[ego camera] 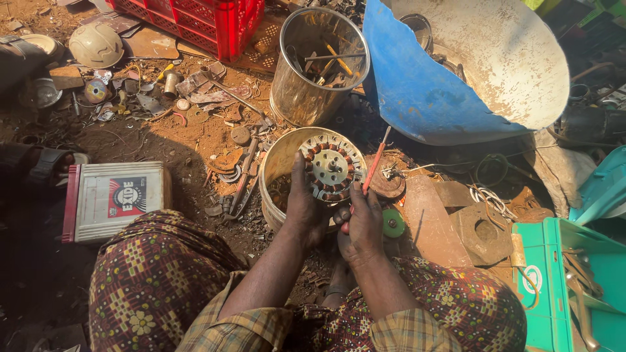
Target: The person sits on the ground and uses pliers and a screwdriver to remove copper windings from a motor stator. They repeatedly pry and pull the windings out of the slots, placing the removed pieces into a bucket.
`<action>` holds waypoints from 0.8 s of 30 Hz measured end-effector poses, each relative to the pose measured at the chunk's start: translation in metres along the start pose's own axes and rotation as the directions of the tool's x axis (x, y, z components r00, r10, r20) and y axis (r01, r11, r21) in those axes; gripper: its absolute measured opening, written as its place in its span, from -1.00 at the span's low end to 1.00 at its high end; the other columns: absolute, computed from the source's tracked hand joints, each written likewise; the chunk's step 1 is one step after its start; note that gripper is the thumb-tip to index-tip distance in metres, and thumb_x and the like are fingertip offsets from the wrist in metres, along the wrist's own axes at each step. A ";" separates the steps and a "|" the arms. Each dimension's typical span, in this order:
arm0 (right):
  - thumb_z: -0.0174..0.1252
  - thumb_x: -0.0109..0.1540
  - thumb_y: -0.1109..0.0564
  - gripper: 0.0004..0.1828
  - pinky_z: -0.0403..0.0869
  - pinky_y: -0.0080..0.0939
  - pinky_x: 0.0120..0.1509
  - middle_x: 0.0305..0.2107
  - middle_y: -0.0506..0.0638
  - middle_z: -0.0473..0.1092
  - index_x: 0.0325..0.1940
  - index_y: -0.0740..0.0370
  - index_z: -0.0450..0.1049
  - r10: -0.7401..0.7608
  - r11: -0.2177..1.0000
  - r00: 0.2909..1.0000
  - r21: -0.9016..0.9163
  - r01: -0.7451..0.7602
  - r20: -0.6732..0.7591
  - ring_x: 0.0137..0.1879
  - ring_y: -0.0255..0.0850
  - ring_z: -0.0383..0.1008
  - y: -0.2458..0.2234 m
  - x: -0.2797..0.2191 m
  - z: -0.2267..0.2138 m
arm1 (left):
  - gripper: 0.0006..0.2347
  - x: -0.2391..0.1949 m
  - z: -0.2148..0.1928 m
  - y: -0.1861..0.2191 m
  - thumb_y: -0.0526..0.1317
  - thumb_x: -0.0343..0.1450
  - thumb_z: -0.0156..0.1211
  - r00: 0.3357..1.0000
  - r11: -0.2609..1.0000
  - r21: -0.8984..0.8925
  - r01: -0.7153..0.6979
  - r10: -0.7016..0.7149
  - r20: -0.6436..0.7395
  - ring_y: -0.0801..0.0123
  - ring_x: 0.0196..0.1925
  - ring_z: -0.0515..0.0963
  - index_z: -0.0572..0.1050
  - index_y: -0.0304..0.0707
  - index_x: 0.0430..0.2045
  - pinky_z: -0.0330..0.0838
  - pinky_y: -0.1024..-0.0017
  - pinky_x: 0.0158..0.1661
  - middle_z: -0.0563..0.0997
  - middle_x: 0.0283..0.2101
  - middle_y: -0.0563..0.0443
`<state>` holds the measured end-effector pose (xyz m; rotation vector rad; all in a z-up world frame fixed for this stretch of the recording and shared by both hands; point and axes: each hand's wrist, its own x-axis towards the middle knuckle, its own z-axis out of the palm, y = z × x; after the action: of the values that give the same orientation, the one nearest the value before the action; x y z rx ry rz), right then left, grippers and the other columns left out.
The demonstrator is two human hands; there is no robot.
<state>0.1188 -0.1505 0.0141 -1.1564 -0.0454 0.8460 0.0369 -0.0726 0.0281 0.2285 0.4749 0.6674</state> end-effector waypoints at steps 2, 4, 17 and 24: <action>0.10 0.36 0.02 -0.85 0.19 -0.37 -0.51 -0.55 -0.18 0.20 -0.12 0.13 0.44 -0.038 0.982 0.999 -0.186 0.035 -0.009 -0.58 -0.42 0.18 0.002 0.002 -0.005 | -0.39 0.002 -0.002 0.001 0.26 0.47 -0.09 0.998 1.000 -0.021 0.001 0.000 0.069 0.09 0.04 0.60 0.35 -0.32 0.17 0.50 0.05 0.09 0.57 0.01 -0.21; 0.09 0.41 -0.01 -0.78 0.19 -0.35 -0.53 -0.55 -0.17 0.21 -0.11 0.19 0.45 -0.100 0.939 0.994 -0.327 0.106 0.038 -0.57 -0.42 0.18 0.001 0.005 -0.010 | -0.48 0.007 -0.006 0.002 0.14 0.51 0.01 0.998 1.000 0.026 -0.010 0.009 0.062 0.10 0.05 0.62 0.35 -0.33 0.16 0.55 0.09 0.10 0.57 0.01 -0.23; 0.11 0.29 0.00 -0.57 0.40 -0.29 -0.35 -0.48 0.03 0.55 0.21 0.18 0.46 0.003 0.358 0.976 -0.912 0.200 0.216 -0.44 -0.33 0.42 -0.102 -0.063 -0.068 | -0.57 0.058 -0.039 -0.010 0.05 0.54 -0.03 0.965 0.957 0.125 -0.262 0.255 0.065 0.25 -0.08 0.65 0.43 -0.40 0.04 0.60 0.23 -0.08 0.60 -0.08 -0.14; 0.20 0.21 -0.01 -0.59 0.57 -0.15 -0.11 -0.37 0.14 0.62 0.09 0.21 0.56 -0.066 0.067 0.955 -0.953 0.295 0.291 -0.22 -0.14 0.66 -0.111 -0.095 -0.070 | -0.60 0.058 -0.038 -0.008 -0.03 0.49 -0.04 0.977 0.977 0.015 -0.214 0.214 0.004 0.18 -0.13 0.64 0.38 -0.40 0.06 0.63 0.14 -0.13 0.57 -0.07 -0.16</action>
<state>0.1459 -0.2783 0.1095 -2.3433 -1.1111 0.5989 0.0622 -0.0390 -0.0279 0.2977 0.4567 0.8740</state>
